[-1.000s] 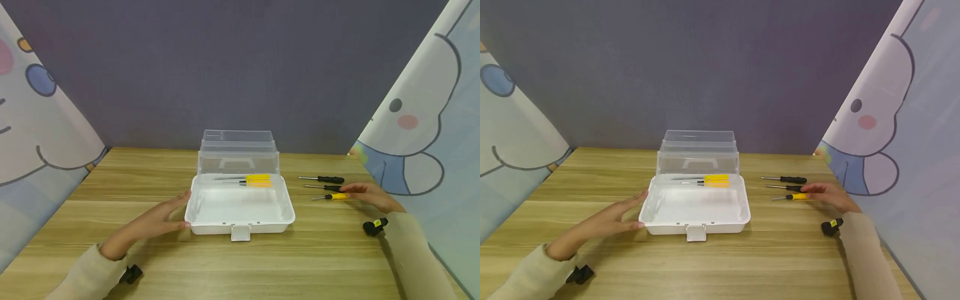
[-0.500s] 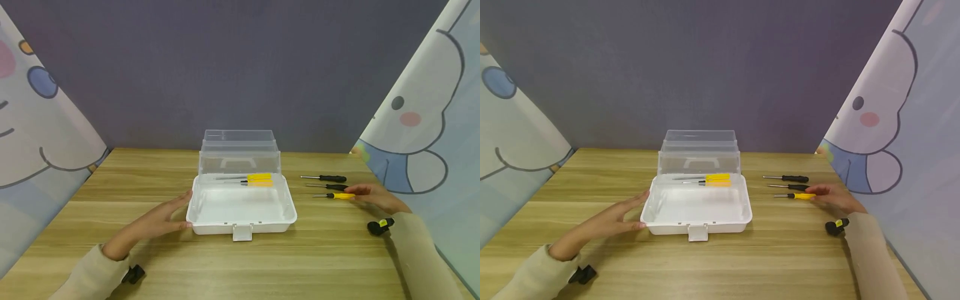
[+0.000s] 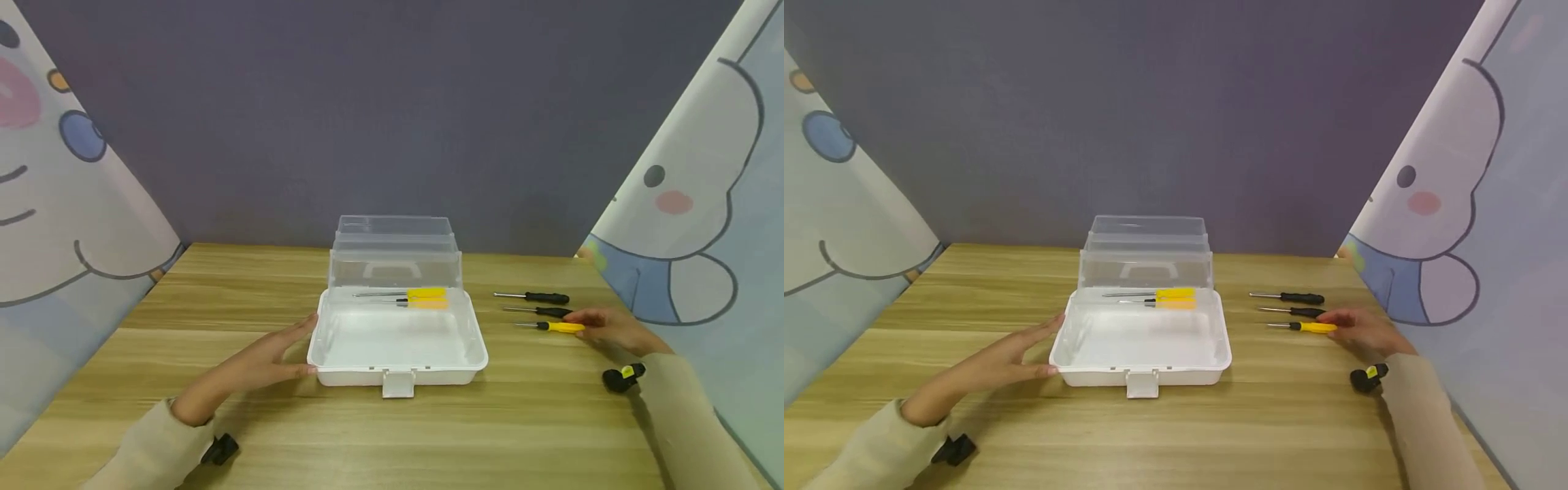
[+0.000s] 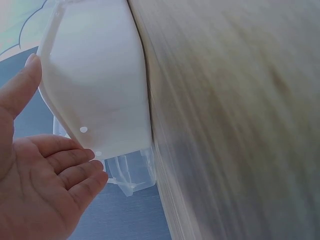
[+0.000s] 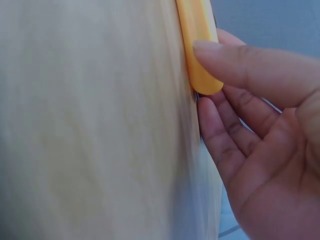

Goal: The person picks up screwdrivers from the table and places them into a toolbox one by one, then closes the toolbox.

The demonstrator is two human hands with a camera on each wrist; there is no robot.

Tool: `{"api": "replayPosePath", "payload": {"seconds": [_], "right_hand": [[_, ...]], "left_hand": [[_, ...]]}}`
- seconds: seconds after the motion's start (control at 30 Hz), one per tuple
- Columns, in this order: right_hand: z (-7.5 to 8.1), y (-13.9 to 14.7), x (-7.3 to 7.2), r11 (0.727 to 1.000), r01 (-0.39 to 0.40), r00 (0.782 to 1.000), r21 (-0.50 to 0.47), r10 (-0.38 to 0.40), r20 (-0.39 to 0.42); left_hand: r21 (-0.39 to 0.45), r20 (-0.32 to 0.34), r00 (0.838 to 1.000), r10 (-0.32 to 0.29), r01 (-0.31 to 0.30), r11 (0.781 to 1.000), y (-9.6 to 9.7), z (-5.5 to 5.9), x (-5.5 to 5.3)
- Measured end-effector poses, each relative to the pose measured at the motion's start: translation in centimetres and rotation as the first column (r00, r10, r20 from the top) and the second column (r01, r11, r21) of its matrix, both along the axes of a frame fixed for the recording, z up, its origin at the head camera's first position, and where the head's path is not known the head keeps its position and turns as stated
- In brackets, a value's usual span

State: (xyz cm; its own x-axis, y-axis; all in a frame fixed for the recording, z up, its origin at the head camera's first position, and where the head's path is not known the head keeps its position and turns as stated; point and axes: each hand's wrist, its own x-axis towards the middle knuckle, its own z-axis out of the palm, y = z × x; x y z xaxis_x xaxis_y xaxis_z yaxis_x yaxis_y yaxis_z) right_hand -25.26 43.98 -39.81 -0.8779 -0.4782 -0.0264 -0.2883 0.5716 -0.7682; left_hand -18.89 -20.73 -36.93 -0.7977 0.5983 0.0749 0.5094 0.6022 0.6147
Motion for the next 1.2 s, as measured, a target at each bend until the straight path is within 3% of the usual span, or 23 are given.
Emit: {"api": "replayPosePath", "payload": {"seconds": [0.53,0.9,1.2], "right_hand": [[0.30,-0.34,-0.30,0.997,-0.066,0.997,0.037,0.068,-0.034],[0.61,-0.59,0.01,0.996,0.000,0.999,0.091,-0.003,0.036],[0.54,-0.59,-0.03,0.993,0.050,0.998,0.111,-0.054,0.035]], "left_hand": [[-0.010,0.010,1.000,0.006,-0.006,1.000,-0.03,-0.28,0.05],[-0.002,-0.005,1.000,0.001,-0.001,1.000,-0.08,-0.22,0.07],[-0.005,-0.017,1.000,0.002,-0.002,1.000,-0.06,-0.26,-0.10]]}}
